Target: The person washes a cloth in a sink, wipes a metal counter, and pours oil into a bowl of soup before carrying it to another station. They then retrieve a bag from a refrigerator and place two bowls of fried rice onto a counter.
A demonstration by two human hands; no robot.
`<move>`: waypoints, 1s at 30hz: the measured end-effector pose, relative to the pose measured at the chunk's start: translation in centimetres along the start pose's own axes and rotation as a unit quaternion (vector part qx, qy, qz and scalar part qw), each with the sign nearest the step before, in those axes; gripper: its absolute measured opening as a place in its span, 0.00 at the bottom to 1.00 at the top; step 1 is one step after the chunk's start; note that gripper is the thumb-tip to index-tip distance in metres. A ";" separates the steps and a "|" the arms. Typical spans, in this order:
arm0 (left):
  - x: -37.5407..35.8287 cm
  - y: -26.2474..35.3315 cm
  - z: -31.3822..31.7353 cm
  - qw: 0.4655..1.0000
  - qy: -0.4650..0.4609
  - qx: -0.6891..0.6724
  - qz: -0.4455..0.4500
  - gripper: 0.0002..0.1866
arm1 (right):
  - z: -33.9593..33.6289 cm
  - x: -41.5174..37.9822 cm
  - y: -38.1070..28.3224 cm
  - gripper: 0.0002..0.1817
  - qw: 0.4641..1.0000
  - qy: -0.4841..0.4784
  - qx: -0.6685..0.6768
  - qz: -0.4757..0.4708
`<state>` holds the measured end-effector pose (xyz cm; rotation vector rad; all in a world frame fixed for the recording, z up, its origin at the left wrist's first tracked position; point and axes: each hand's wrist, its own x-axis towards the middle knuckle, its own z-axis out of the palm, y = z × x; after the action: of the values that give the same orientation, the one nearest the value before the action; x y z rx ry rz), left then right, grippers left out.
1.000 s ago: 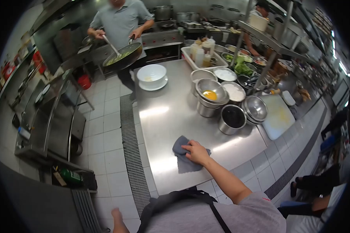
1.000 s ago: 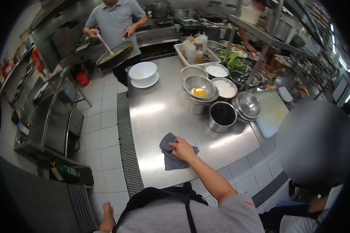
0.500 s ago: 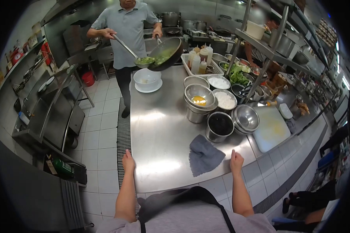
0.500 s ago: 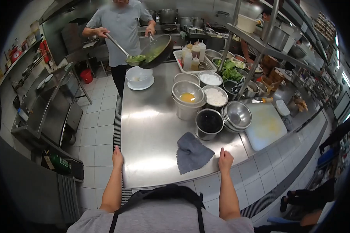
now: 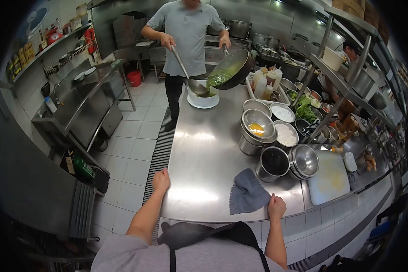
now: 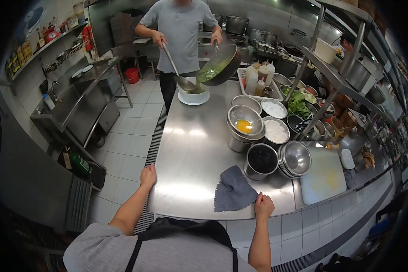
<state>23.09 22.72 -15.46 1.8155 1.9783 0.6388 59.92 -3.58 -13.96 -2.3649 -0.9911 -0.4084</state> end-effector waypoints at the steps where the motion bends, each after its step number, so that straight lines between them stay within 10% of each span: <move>1: 0.2 -0.1 0.1 1.000 0.004 0.003 0.005 0.25 | 0.0 0.0 -0.1 0.19 1.000 -0.003 0.000 0.005; 30: 0.3 -0.8 0.6 0.999 0.032 0.007 0.014 0.22 | -0.5 -0.2 -0.6 0.23 0.999 0.006 0.027 0.029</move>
<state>22.76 23.04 -16.44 1.8548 2.0059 0.7017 59.31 -3.66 -13.44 -2.3345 -0.9139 -0.3702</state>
